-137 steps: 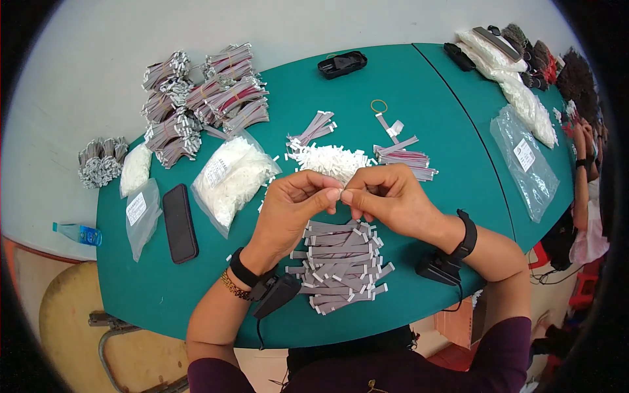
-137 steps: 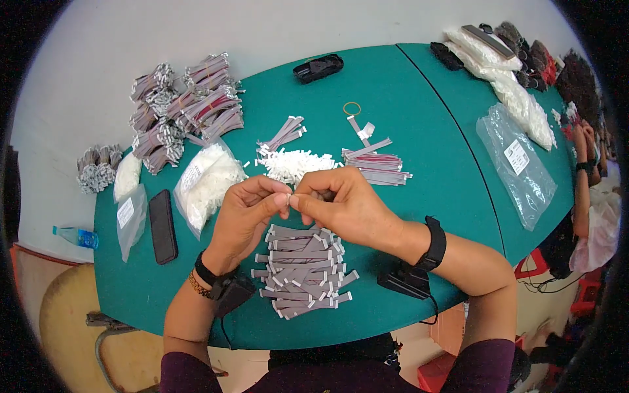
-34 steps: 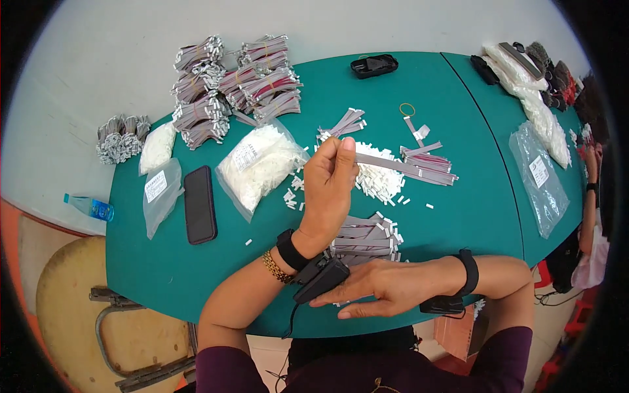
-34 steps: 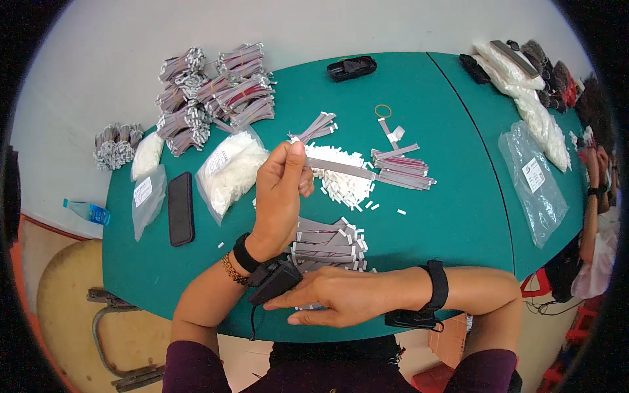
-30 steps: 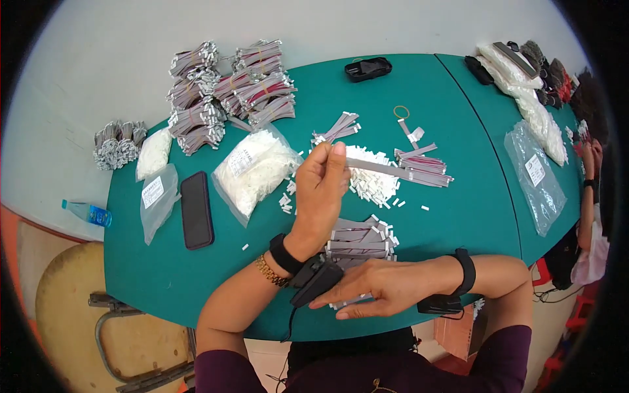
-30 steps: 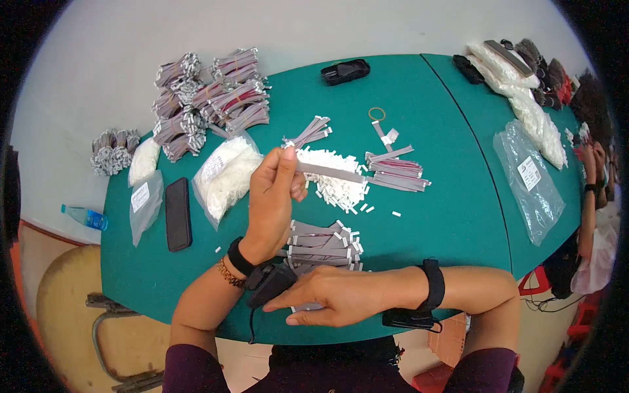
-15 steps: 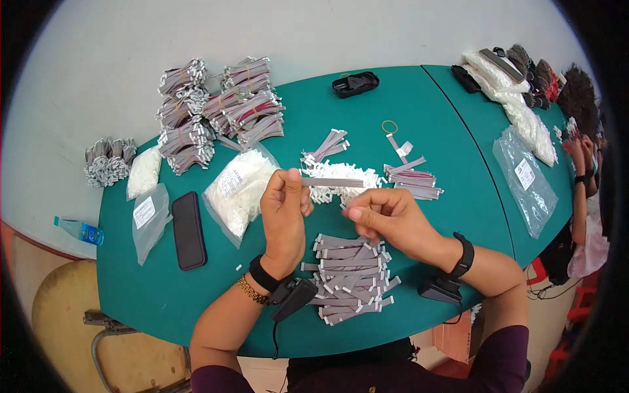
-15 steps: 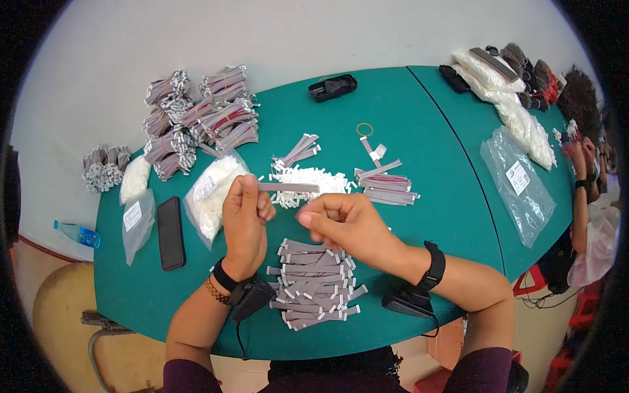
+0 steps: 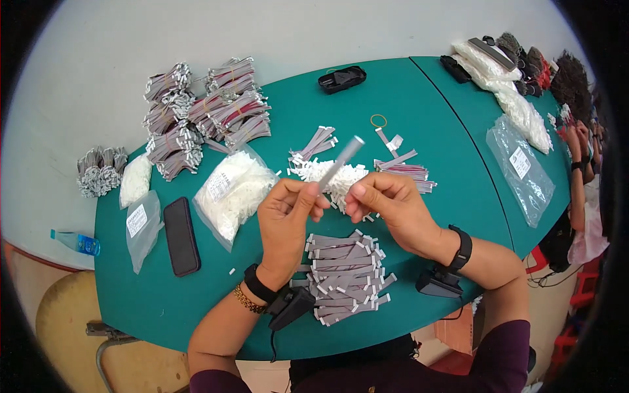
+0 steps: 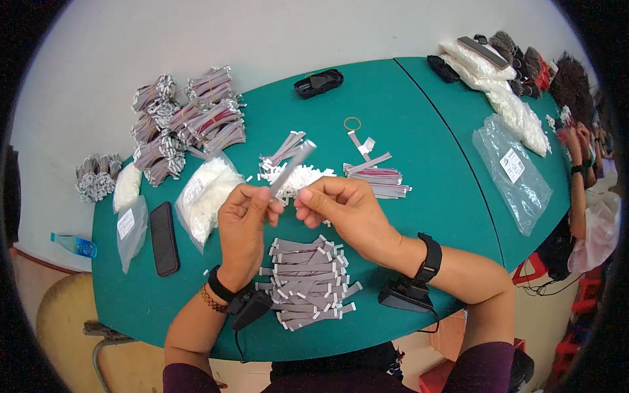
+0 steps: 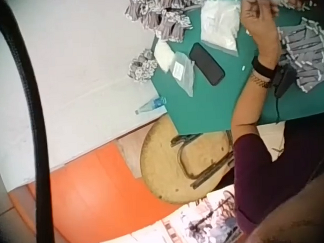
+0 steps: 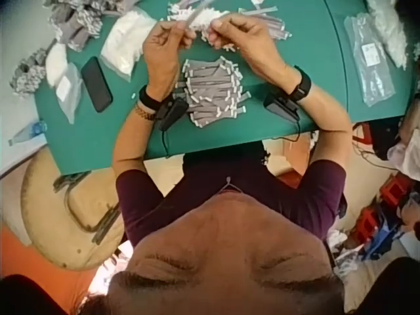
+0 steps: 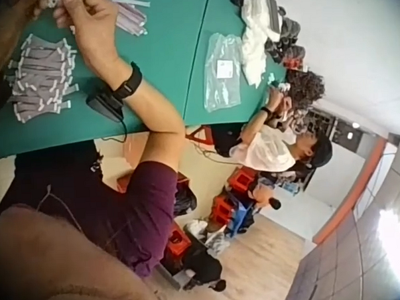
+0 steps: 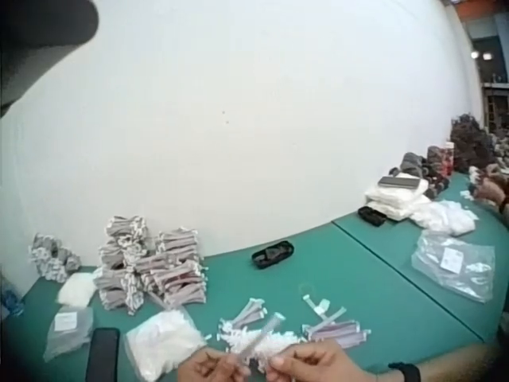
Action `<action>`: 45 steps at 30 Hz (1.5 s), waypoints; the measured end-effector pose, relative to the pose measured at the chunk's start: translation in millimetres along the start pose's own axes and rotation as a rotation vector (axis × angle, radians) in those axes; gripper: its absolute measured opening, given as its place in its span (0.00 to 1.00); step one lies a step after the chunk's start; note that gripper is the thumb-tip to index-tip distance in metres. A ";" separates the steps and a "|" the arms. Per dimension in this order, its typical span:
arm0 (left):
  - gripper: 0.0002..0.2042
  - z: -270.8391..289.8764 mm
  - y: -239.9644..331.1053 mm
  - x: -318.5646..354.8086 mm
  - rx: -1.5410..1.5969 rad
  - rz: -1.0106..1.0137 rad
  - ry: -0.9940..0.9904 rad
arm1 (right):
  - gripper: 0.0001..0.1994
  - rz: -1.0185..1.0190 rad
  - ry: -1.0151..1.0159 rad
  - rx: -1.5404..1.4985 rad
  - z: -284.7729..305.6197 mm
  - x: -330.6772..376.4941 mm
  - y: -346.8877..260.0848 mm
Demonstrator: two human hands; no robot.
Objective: Manual assembly of white plastic connectors onto grey ribbon cables at a workbench.
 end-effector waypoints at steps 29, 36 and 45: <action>0.05 -16.9 4.5 8.0 0.071 0.043 -0.142 | 0.10 -0.052 -0.099 0.093 -19.3 4.1 9.1; 0.04 -14.9 4.6 7.9 0.043 0.071 -0.103 | 0.10 -0.125 -0.092 0.165 -20.1 6.1 14.3; 0.05 -10.8 1.2 8.6 0.000 0.091 -0.082 | 0.10 -0.053 -0.037 0.214 -15.5 5.2 7.8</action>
Point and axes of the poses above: each hand's wrist, its own x-axis away from the middle knuckle, its own z-axis out of the back of the hand, y = z × x, the point moved 9 cm from there along -x, towards the middle knuckle, and after that the axes turned 9 degrees about -z, right-handed, at the moved point
